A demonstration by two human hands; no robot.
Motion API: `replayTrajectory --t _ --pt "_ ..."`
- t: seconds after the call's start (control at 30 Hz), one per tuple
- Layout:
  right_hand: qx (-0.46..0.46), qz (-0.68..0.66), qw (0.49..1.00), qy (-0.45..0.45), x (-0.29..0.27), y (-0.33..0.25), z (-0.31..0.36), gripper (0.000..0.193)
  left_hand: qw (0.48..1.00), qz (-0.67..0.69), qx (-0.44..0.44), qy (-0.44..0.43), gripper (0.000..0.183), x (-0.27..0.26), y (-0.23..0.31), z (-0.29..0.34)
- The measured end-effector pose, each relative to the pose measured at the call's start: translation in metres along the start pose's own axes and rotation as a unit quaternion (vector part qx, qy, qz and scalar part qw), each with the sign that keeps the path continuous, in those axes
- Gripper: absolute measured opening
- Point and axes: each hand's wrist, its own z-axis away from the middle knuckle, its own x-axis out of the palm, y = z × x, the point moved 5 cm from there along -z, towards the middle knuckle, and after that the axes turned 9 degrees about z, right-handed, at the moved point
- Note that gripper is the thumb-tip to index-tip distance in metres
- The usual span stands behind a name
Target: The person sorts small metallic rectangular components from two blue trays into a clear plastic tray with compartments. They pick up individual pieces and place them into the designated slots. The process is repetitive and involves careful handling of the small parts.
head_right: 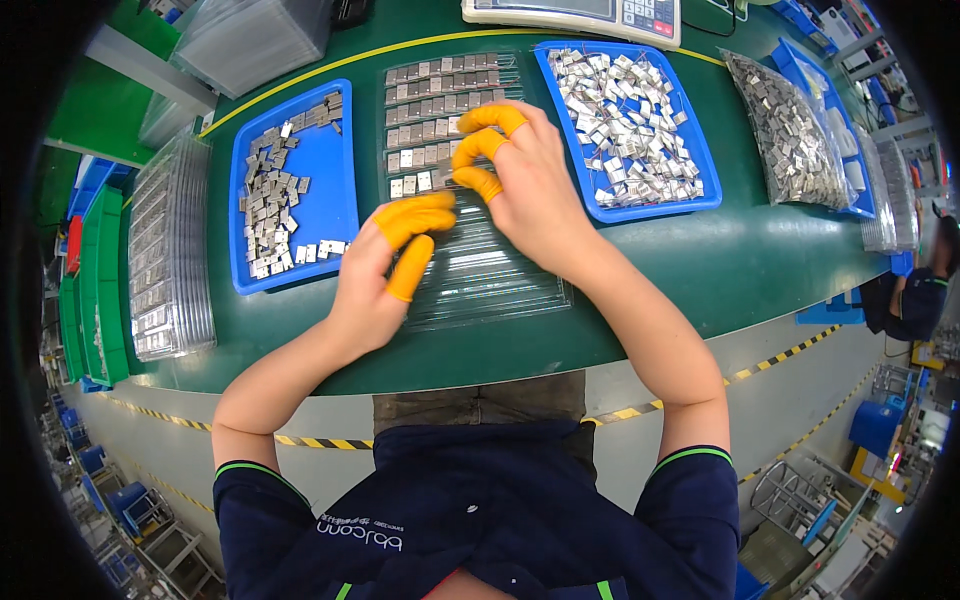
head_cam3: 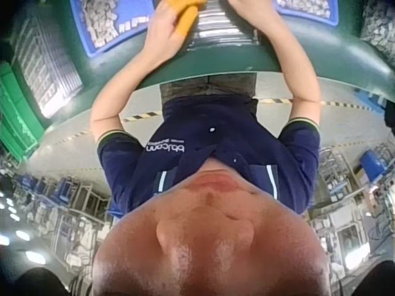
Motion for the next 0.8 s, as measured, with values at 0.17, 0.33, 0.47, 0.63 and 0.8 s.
replayTrajectory --t 0.17,0.33,0.47,0.63,0.8 --pt "0.006 0.078 0.995 -0.068 0.018 0.006 0.007 0.024 0.987 -0.160 -0.024 0.000 0.041 0.013 -0.002 0.004" --pt "0.010 0.100 0.992 -0.074 0.018 0.003 0.009 0.023 0.986 -0.166 -0.019 -0.010 0.041 0.014 -0.003 0.007" --pt "0.023 0.087 0.993 -0.080 0.017 0.004 0.008 0.021 0.986 -0.164 -0.013 -0.027 0.041 0.022 0.001 0.007" --pt "0.022 0.022 0.999 -0.017 0.004 0.010 0.001 0.016 0.989 -0.133 0.053 0.029 0.041 0.011 0.012 0.003" --pt "0.105 0.162 0.977 0.091 -0.036 0.059 -0.003 0.021 0.950 -0.265 0.019 0.164 0.029 -0.059 -0.002 -0.023"
